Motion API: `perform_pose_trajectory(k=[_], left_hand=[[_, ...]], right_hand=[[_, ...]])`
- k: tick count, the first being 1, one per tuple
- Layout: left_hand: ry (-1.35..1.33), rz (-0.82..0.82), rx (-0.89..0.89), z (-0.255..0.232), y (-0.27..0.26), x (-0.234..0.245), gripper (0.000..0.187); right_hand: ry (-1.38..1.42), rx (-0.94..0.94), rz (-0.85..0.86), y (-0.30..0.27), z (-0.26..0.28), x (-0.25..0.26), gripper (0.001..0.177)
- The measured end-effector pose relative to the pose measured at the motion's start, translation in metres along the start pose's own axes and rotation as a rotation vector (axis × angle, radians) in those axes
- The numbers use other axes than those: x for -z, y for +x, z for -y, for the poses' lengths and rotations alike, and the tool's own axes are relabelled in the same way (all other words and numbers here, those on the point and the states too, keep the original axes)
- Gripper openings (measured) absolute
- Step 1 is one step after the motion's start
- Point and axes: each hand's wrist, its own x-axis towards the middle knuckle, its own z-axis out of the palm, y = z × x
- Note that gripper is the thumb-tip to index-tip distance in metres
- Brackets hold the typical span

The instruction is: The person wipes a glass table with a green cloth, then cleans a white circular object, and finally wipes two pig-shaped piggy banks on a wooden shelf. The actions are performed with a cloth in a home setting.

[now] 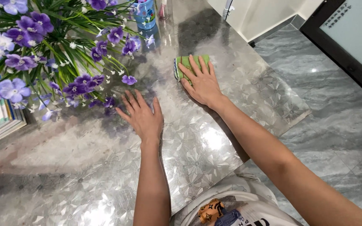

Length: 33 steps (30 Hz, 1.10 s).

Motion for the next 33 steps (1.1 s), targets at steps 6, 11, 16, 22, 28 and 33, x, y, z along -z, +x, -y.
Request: perform_pose_trajectory(k=[6,11,16,22,28,33], left_hand=[[-0.002,0.002,0.003,0.000,0.001,0.002,0.069],[0.000,0.005,-0.005,-0.001,0.000,0.003,0.068],[0.045,0.200,0.042,0.001,0.004,0.003,0.077],[-0.004,-0.001,-0.003,-0.003,0.001,0.004,0.066],[0.043,-0.057,-0.001,-0.003,0.002,-0.001,0.053],[0.010,-0.065,0.026,-0.005,0.003,-0.001,0.055]], right_hand=[[0.007,0.125,0.042,-0.077,0.023,0.030,0.059],[-0.001,0.192,0.187,-0.173,0.037,0.058,0.062],[-0.126,0.396,0.008,-0.232,0.041,0.061,0.066],[0.045,0.301,0.181,-0.184,0.055,0.051,0.062],[0.060,0.276,0.138,-0.088,0.078,0.026,0.059],[0.047,0.278,0.048,-0.009,0.081,-0.019,0.061]])
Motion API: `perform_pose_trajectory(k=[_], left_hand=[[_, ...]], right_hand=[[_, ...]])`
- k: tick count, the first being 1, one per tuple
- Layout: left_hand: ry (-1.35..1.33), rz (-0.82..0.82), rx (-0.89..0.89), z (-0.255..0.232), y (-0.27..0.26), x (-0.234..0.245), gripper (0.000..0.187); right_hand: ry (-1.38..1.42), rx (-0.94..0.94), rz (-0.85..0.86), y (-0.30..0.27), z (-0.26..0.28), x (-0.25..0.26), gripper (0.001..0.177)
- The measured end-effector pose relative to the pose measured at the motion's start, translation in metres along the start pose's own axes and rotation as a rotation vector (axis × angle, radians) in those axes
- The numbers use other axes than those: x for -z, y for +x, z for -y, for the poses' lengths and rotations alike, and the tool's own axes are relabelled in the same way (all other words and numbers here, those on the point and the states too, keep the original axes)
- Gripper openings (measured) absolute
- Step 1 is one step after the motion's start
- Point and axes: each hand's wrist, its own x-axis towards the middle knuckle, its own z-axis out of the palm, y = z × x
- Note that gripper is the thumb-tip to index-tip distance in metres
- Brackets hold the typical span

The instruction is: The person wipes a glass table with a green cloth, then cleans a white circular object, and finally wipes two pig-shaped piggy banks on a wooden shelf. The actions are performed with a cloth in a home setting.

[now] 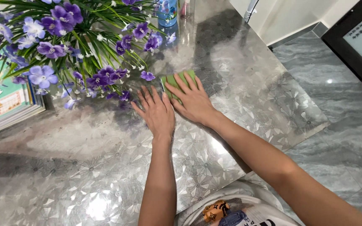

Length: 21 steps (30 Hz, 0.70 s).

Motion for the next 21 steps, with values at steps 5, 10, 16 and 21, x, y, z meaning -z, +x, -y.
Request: perform_pose_trajectory(k=[5,10,16,21], left_hand=[[-0.002,0.044,0.022,-0.004,0.000,0.006,0.059],[-0.009,0.081,0.039,-0.006,0.002,0.009,0.061],[-0.017,0.115,0.061,-0.006,0.002,0.013,0.062],[-0.009,0.112,0.059,-0.011,0.004,0.019,0.059]], right_hand=[[-0.014,-0.028,-0.106,0.030,0.001,-0.015,0.058],[-0.028,-0.041,0.022,0.003,0.018,0.010,0.059],[-0.018,-0.040,0.241,-0.060,0.038,0.037,0.065],[-0.006,0.008,0.230,-0.054,0.029,0.031,0.064]])
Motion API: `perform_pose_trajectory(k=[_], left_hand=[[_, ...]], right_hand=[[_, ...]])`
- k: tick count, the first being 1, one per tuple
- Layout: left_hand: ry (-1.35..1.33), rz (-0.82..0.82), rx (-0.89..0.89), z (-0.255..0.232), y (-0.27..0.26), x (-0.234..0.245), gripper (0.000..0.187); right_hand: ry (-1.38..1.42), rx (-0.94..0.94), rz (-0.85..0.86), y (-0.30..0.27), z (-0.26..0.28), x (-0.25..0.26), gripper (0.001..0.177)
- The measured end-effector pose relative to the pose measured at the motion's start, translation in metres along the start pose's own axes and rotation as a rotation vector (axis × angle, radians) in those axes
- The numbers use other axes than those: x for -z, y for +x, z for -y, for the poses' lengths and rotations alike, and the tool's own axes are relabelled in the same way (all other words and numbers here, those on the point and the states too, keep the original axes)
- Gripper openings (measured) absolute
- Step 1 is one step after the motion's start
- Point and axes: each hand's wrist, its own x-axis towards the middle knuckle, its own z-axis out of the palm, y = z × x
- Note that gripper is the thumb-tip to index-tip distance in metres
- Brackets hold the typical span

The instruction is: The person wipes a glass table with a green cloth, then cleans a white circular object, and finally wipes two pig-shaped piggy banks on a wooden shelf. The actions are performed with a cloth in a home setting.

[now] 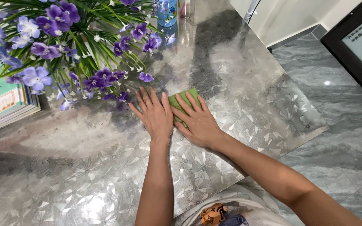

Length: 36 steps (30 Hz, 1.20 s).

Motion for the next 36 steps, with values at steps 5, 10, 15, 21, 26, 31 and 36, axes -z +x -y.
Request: perform_pose_trajectory(k=[5,10,15,21,26,31,36], left_hand=[[-0.026,0.015,-0.017,0.002,0.000,0.000,0.061],[-0.039,0.019,-0.019,0.000,0.000,0.004,0.060],[-0.031,0.019,-0.036,-0.002,0.001,0.009,0.060],[-0.005,0.188,0.017,-0.002,0.006,0.013,0.069],[0.017,0.153,-0.002,-0.001,0.006,0.009,0.066],[0.016,0.199,0.018,-0.004,0.007,0.012,0.069],[0.065,0.190,0.013,-0.005,0.008,0.009,0.070]], right_hand=[[-0.006,0.009,-0.081,0.042,-0.016,0.007,0.059],[0.020,-0.071,-0.170,0.094,-0.059,0.007,0.058],[-0.029,-0.183,-0.191,0.122,-0.119,0.018,0.057],[-0.005,-0.361,-0.121,0.123,-0.194,0.052,0.066],[0.048,-0.484,-0.149,0.127,-0.256,0.058,0.067],[0.091,-0.632,-0.214,0.149,-0.274,0.064,0.069],[0.067,-0.731,-0.099,0.169,-0.229,0.073,0.067]])
